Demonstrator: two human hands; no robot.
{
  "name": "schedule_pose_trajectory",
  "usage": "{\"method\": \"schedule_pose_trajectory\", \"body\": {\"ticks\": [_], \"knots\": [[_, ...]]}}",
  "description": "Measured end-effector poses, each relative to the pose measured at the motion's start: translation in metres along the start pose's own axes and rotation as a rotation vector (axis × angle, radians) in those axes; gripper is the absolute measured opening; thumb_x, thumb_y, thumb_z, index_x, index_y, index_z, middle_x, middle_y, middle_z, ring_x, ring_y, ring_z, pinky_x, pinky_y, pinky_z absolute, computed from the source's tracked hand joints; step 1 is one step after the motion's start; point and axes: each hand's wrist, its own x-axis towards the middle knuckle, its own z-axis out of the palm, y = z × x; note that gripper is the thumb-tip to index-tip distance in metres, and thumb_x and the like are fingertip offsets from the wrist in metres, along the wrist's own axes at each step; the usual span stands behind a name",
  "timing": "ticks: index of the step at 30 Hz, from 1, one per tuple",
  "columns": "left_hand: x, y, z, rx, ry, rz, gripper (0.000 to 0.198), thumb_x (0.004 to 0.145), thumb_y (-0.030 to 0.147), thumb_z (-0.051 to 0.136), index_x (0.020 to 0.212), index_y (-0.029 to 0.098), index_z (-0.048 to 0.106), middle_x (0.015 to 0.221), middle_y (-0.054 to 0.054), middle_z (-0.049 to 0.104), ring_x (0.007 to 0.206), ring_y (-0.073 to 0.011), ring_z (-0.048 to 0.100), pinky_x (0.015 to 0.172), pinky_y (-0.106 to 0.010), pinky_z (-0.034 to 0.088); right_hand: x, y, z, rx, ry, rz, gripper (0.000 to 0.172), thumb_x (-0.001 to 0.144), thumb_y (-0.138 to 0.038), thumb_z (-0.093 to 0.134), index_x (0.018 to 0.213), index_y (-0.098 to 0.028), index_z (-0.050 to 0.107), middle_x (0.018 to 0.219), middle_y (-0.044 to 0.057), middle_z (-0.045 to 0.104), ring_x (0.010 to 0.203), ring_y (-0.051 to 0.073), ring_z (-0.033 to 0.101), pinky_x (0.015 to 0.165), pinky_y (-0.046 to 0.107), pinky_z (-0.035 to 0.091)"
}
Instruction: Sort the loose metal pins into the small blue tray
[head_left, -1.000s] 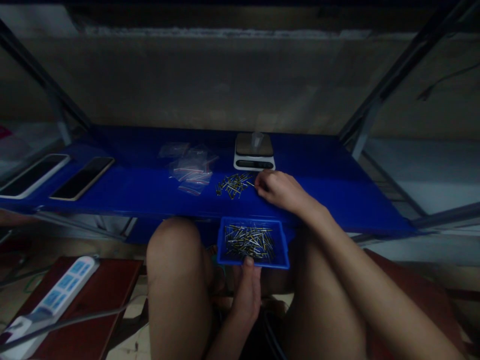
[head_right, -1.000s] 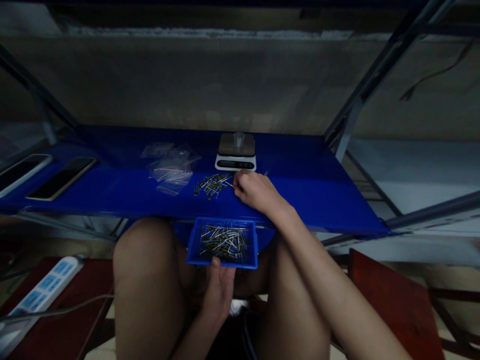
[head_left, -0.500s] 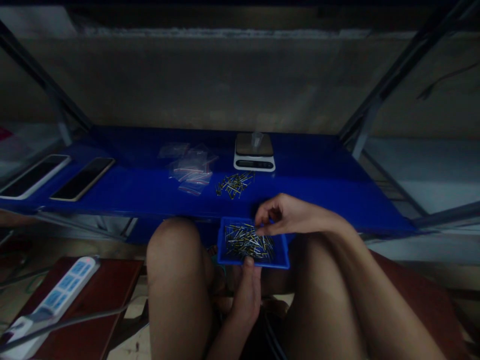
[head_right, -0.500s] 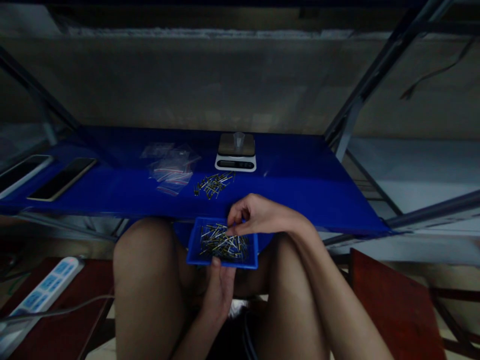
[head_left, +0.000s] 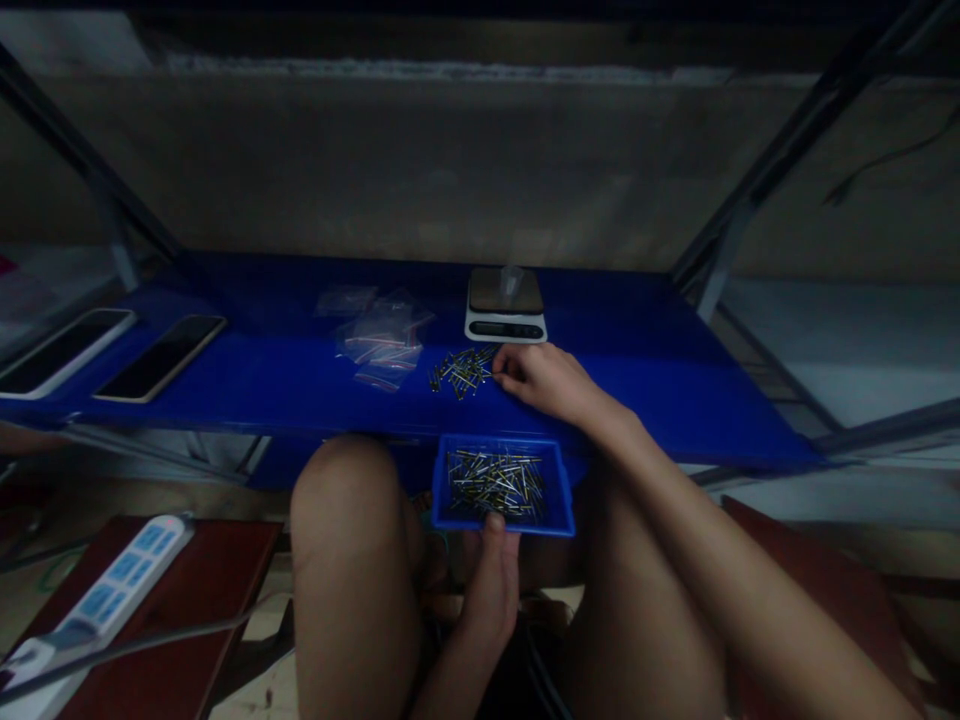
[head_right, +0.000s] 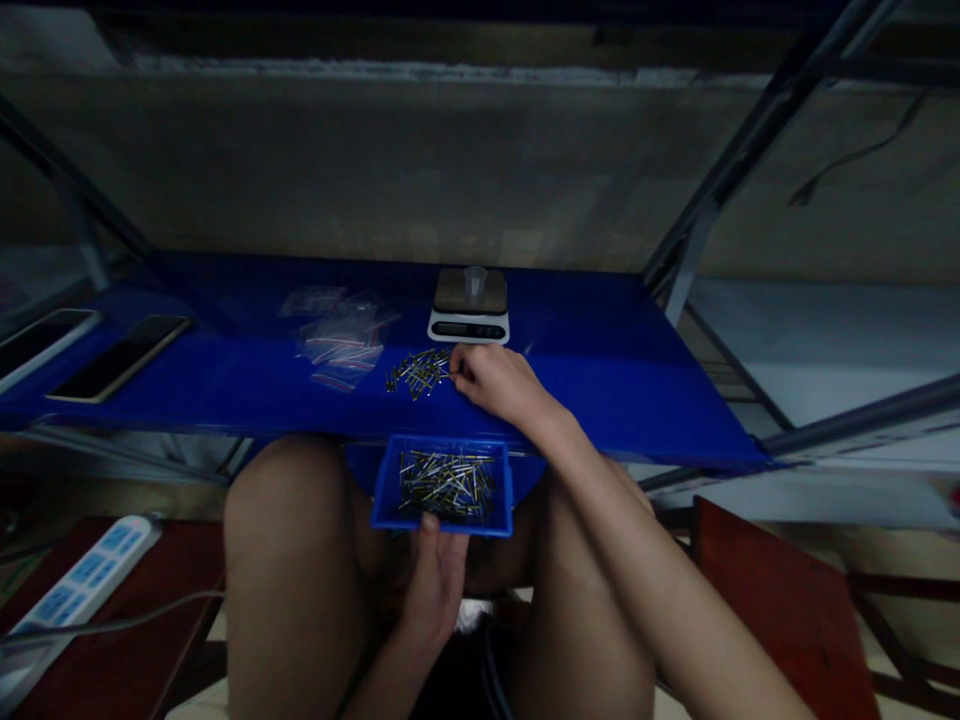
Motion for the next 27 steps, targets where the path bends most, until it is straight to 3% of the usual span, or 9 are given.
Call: {"method": "schedule_pose_trajectory", "body": {"ticks": [4,8,12,21,24,27], "knots": [[0.002,-0.002,-0.002,-0.03,0.02,-0.015,0.058,0.099,0.025,0.066,0.154,0.023,0.048,0.158,-0.012,0.056,0.151,-0.0261,0.047,0.125,-0.044,0.038,-0.008,0.0,-0.004,0.032,-0.053,0.034,0.011,0.091,-0.02,0.065,0.1,-0.02,0.071,0.086,0.001,0.072,0.073,0.014,0.061,0.065,0.026,0.035],[0.003,-0.003,-0.002,-0.039,-0.015,0.017,0.065,0.093,0.029,0.075,0.152,0.023,0.051,0.156,-0.014,0.058,0.149,-0.0292,0.049,0.124,-0.046,0.04,-0.016,-0.001,-0.008,0.024,-0.086,0.076,0.012,0.088,-0.02,0.067,0.098,-0.021,0.073,0.08,0.001,0.071,0.069,0.013,0.06,0.064,0.026,0.035],[0.002,-0.003,-0.002,-0.019,-0.017,0.036,0.07,0.087,0.035,0.081,0.151,0.027,0.053,0.158,-0.011,0.056,0.15,-0.0319,0.047,0.125,-0.048,0.039,-0.024,0.001,-0.006,0.059,-0.077,0.067,0.011,0.087,-0.021,0.068,0.097,-0.021,0.074,0.081,0.0,0.072,0.069,0.013,0.06,0.064,0.025,0.035],[0.003,-0.003,-0.005,0.005,-0.043,0.058,0.067,0.09,0.033,0.078,0.152,0.027,0.052,0.162,-0.01,0.052,0.154,-0.0318,0.04,0.125,-0.048,0.038,-0.03,0.006,-0.006,0.155,-0.107,0.078,0.015,0.085,-0.018,0.065,0.097,-0.02,0.075,0.081,0.001,0.072,0.067,0.012,0.06,0.061,0.025,0.035],[0.004,-0.003,-0.006,-0.006,-0.03,0.038,0.069,0.09,0.032,0.077,0.153,0.028,0.05,0.163,-0.009,0.051,0.154,-0.0314,0.04,0.125,-0.048,0.039,-0.033,0.002,-0.009,0.249,-0.16,0.089,0.017,0.079,-0.014,0.066,0.093,-0.018,0.074,0.075,0.0,0.07,0.064,0.011,0.058,0.061,0.024,0.037],[0.004,-0.002,-0.005,-0.022,-0.031,0.032,0.076,0.086,0.032,0.081,0.155,0.028,0.047,0.165,-0.01,0.047,0.155,-0.0317,0.039,0.125,-0.047,0.04,-0.039,-0.003,-0.011,0.482,-0.305,0.064,0.015,0.075,-0.015,0.068,0.088,-0.016,0.074,0.07,-0.002,0.066,0.061,0.01,0.054,0.058,0.023,0.038]]}}
